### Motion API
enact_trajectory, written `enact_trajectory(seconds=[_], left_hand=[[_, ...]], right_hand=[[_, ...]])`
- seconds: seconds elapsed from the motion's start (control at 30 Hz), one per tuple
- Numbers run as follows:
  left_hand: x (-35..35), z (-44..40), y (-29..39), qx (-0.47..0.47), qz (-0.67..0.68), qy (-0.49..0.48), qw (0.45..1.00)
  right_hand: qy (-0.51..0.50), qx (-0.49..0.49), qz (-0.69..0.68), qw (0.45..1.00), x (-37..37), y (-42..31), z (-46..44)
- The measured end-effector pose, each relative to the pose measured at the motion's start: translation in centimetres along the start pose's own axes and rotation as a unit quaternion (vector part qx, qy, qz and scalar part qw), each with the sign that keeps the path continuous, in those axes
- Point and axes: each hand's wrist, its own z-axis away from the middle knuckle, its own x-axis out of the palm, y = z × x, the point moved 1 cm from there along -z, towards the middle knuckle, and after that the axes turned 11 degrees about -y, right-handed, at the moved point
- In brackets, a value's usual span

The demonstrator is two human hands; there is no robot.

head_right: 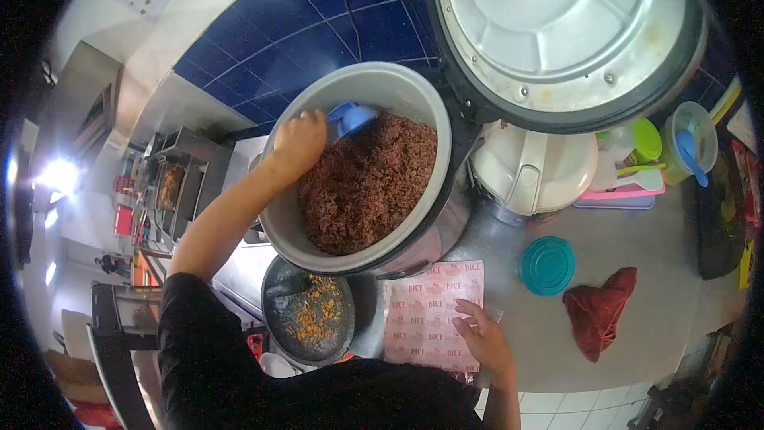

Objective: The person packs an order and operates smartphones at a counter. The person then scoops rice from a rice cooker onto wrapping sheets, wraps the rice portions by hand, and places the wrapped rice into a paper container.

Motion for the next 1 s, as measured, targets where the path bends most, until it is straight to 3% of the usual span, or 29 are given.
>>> enact_trajectory(seconds=[0.07, 0.2, 0.37, 0.53, 0.57, 0.6, 0.67, 0.73, 0.8, 0.83, 0.87, 0.93, 1.0], left_hand=[[0.9, -1.6, 0.7, -0.002, 0.012, -0.011, 1.0], [-0.3, -1.8, 4.1, 0.129, 0.054, -0.031, 0.99], [-3.4, 4.1, 3.7, 0.227, 0.074, -0.048, 0.97], [-4.8, 10.2, 2.9, 0.288, 0.199, -0.089, 0.933], [-5.0, 10.1, 2.2, 0.282, 0.251, -0.15, 0.914], [-4.5, 9.7, 1.5, 0.276, 0.257, -0.147, 0.915], [-2.8, 8.5, 0.5, 0.267, 0.331, -0.284, 0.859], [-2.0, 8.4, 0.4, 0.265, 0.322, -0.273, 0.867], [-2.8, 9.7, 1.5, 0.16, 0.237, 0.037, 0.958], [-3.1, 9.8, 2.3, 0.176, 0.193, 0.139, 0.955], [-2.8, 9.4, 2.3, 0.174, 0.198, 0.141, 0.954], [-2.1, 7.7, 2.0, 0.244, 0.134, 0.243, 0.929], [-0.4, 4.9, 2.2, 0.19, 0.133, 0.197, 0.953]], right_hand=[[-0.01, 0.021, 0.009, 1.0, -0.4, -0.1, -0.5], [-0.018, 0.0, 0.034, 0.999, -0.4, -1.5, -1.7], [0.0, -0.005, 0.035, 0.999, 0.0, -2.1, -1.2], [-0.008, 0.025, 0.015, 1.0, 1.4, -0.9, -1.3], [-0.013, 0.027, 0.021, 0.999, 1.9, -1.3, -1.3], [-0.025, 0.019, 0.037, 0.999, 2.4, -1.8, -1.5], [-0.038, 0.006, 0.056, 0.998, 2.9, -2.6, -1.7], [-0.037, -0.005, 0.05, 0.998, 3.1, -3.0, -1.5], [-0.025, 0.0, 0.047, 0.999, 2.9, -3.0, -1.4], [-0.02, 0.009, 0.045, 0.999, 2.7, -3.0, -1.2], [-0.02, 0.011, 0.05, 0.998, 2.6, -2.9, -1.1], [-0.019, 0.028, 0.05, 0.998, 2.2, -2.7, -1.0], [-0.016, 0.03, 0.058, 0.998, 2.0, -2.8, -1.1]])
